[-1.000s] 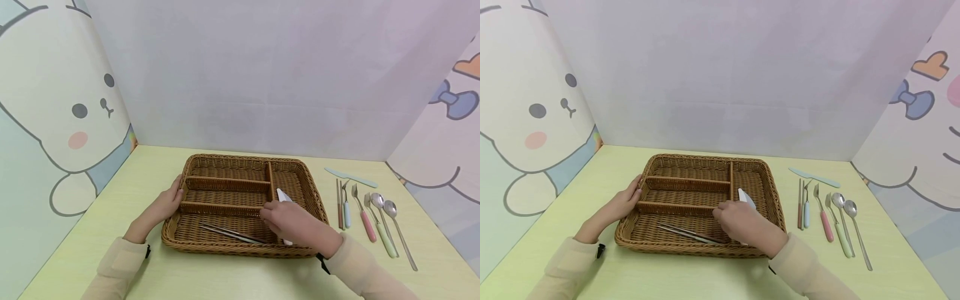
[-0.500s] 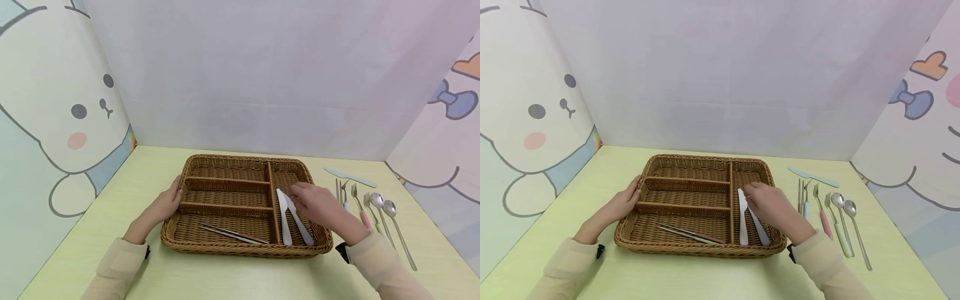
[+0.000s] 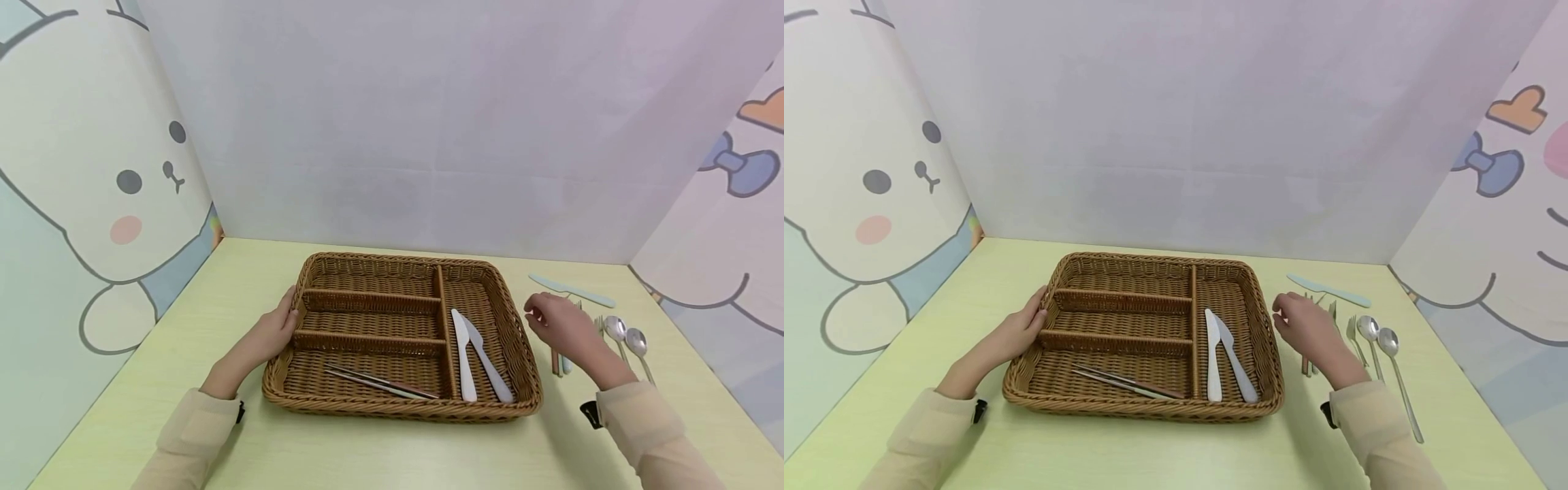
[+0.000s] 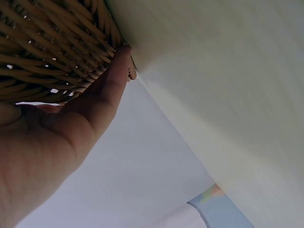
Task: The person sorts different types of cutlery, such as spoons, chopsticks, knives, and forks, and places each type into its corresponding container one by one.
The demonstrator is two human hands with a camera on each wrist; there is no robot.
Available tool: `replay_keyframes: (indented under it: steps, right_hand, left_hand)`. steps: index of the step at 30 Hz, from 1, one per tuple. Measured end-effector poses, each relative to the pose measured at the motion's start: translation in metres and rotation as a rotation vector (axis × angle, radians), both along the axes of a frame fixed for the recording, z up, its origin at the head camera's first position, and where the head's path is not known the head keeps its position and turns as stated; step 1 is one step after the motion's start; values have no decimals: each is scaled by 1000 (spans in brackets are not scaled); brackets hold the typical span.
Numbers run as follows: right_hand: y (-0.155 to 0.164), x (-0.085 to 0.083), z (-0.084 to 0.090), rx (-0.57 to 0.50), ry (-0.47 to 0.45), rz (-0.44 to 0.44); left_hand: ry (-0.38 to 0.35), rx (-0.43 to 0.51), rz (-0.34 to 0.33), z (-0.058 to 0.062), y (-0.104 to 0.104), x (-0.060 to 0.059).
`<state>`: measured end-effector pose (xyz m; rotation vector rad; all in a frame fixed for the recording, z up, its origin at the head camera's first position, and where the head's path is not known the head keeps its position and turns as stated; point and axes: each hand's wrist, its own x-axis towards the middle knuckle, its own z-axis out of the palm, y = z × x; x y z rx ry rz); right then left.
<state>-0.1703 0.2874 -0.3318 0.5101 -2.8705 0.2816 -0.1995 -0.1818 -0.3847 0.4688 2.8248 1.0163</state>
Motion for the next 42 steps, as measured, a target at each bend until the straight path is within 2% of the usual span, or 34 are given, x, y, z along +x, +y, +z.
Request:
replay_keyframes:
  steps: [8, 17, 32, 39, 42]
  right_hand:
    - [29, -6, -22, -6, -92, -66]
    - [43, -6, -43, 20, -203, -129]
    - [48, -10, -56, 5, -285, -104]
    - [44, -7, -59, -43, -391, -134]
    - [43, -8, -60, -44, -407, -131]
  left_hand:
    - [-16, -18, 8, 3, 1, 2]
    - [-14, -24, 5, 3, 1, 2]
    - [-15, -19, 18, 0, 1, -1]
    - [-21, -15, 16, 2, 1, 0]
    - [-18, -19, 18, 2, 2, 0]
